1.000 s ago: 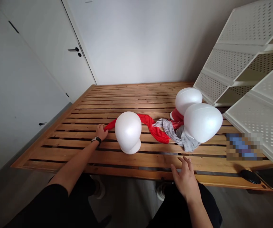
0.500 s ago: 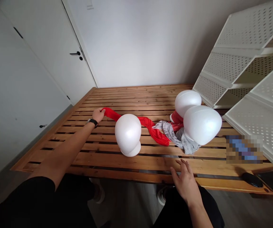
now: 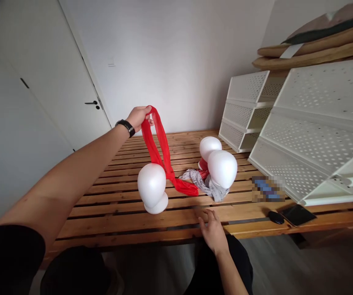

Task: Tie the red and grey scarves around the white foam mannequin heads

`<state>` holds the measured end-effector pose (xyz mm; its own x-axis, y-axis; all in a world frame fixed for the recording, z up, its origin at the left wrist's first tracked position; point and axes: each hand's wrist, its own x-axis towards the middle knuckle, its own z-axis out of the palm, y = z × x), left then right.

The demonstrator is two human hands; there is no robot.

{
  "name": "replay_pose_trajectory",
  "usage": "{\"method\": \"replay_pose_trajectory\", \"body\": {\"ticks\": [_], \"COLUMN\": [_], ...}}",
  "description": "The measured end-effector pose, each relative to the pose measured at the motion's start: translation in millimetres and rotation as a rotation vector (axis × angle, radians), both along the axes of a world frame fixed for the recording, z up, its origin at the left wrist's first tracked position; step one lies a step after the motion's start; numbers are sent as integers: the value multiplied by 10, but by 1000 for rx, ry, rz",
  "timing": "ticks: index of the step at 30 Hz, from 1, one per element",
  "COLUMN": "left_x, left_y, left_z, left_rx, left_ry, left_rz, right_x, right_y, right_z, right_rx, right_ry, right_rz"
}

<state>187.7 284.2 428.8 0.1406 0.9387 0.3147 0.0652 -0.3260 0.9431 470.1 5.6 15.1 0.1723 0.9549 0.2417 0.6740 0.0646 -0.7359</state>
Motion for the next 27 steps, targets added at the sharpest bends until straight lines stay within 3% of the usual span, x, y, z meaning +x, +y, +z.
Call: {"method": "replay_pose_trajectory", "body": {"ticks": [5, 8, 10, 14, 16, 18, 22, 25, 27], "left_x": [634, 940, 1099, 1303, 1353, 1366, 1249, 1035, 861], "left_y": [-435, -770, -984, -1303, -1406, -1477, -1505, -1393, -1285], "left_z": [653, 997, 1200, 1512, 1614, 1694, 1931, 2249, 2434], "left_rx": [-37, -28, 93, 311, 335, 347, 361, 250, 27], "left_ry": [-7, 175, 403, 713, 744, 753, 737, 609, 449], "left_rz": [-207, -337, -392, -483, -532, -575, -608, -680, -813], "right_x": [-6, -6, 2, 42, 50, 40, 53, 172, 274], "right_y": [-99, -114, -69, 182, 356, 526, 756, 774, 722], "right_z": [134, 492, 947, 2204, 2816, 3312, 3956, 4314, 4556], "right_rx": [38, 179, 325, 654, 711, 667, 440, 420, 436], "right_ry": [173, 363, 462, 423, 345, 354, 506, 533, 504], "right_rz": [-81, -110, -102, -37, 17, 163, 458, 491, 475]}}
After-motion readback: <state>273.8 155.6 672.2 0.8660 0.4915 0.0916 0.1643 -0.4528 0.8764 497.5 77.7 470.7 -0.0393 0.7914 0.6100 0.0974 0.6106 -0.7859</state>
